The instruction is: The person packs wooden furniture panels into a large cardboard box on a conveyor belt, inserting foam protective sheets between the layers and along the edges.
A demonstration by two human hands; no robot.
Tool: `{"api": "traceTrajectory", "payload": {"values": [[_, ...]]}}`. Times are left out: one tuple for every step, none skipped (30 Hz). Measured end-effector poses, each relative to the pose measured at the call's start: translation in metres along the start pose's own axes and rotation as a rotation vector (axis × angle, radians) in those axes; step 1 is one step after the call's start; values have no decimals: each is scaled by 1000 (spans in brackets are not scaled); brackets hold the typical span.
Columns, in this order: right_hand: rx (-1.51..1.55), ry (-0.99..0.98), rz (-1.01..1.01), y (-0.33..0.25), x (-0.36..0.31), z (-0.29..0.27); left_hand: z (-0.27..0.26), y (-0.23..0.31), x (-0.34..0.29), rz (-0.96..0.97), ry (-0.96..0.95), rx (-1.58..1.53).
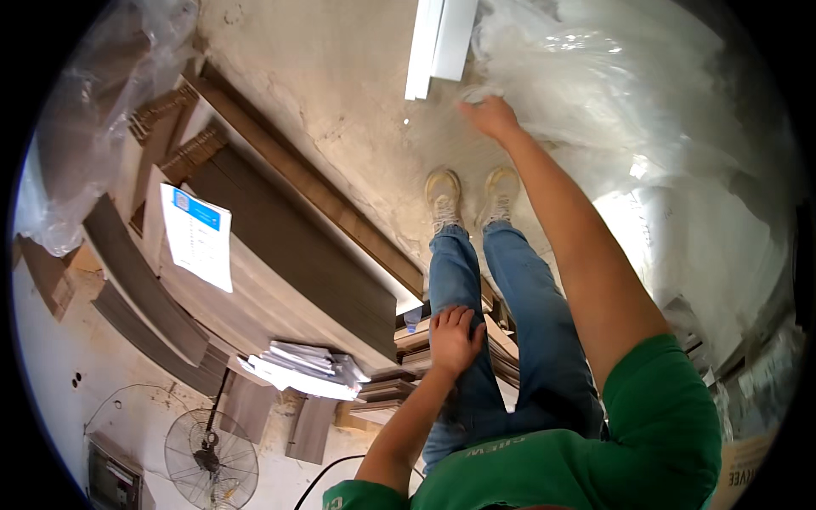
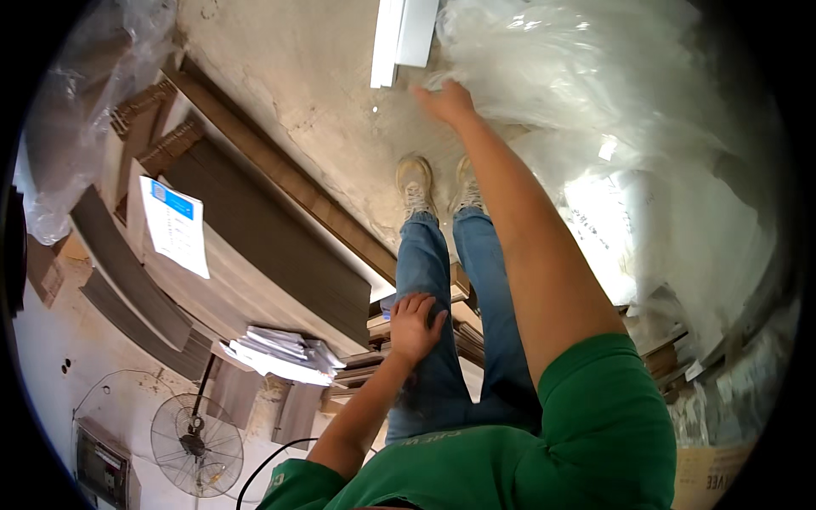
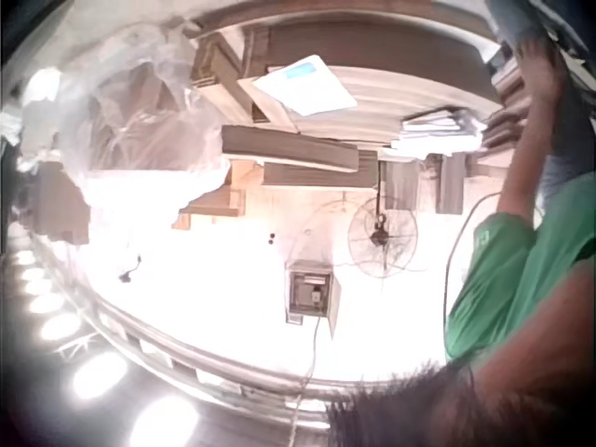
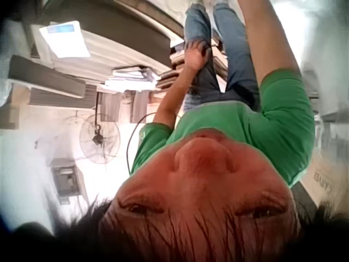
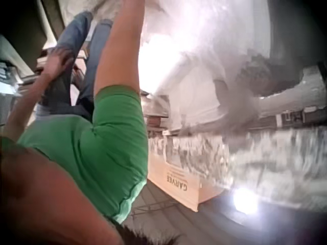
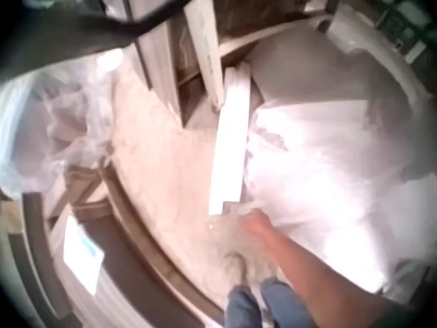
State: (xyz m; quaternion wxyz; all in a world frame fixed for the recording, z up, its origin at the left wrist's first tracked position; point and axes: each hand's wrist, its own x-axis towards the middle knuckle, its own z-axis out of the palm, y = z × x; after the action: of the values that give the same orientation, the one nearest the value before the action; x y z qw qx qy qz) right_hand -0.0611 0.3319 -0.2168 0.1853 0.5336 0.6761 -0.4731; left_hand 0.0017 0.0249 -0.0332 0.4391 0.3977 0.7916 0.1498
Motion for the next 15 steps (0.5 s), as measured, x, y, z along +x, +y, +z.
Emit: {"api": "traceTrajectory", "payload": {"values": [[20,29,63,2,22,37,-8,-11,-3,-65,2,-13],[56,76,45,0,40,58,-14,-14,-2,-119,18,-41],[89,130,28,0,55,74,-17,-19,-7,-137,8,-51],[102,154,57,4,74,86,-20,-22,-12,-161,48,-105],[116,183,87,9,91,95,-24,-26,-13,-180,88,-156],[99,174,97,8,103,101,-29,-28,-8,-191,80,-173],[116,307,94,5,116,104,-34,-32,0,-205,52,-190],[135,436,86,1,127,107,-36,-37,5,-221,27,-204],[150,447,49,4,138,102,-32,-44,16,-218,61,-204],[166,467,13,7,147,95,-31,-51,33,-257,22,-245],[222,437,32,-8,130,107,-26,-55,44,-410,-8,-363],[280,416,55,-23,109,114,-15,-60,55,-506,83,-663],[241,376,0,-3,111,104,-22,-57,84,-471,153,-825],[204,341,-56,23,113,93,-25,-62,107,-491,103,-1035],[349,228,-106,19,58,97,-20,-70,125,-471,275,-1034]]}}
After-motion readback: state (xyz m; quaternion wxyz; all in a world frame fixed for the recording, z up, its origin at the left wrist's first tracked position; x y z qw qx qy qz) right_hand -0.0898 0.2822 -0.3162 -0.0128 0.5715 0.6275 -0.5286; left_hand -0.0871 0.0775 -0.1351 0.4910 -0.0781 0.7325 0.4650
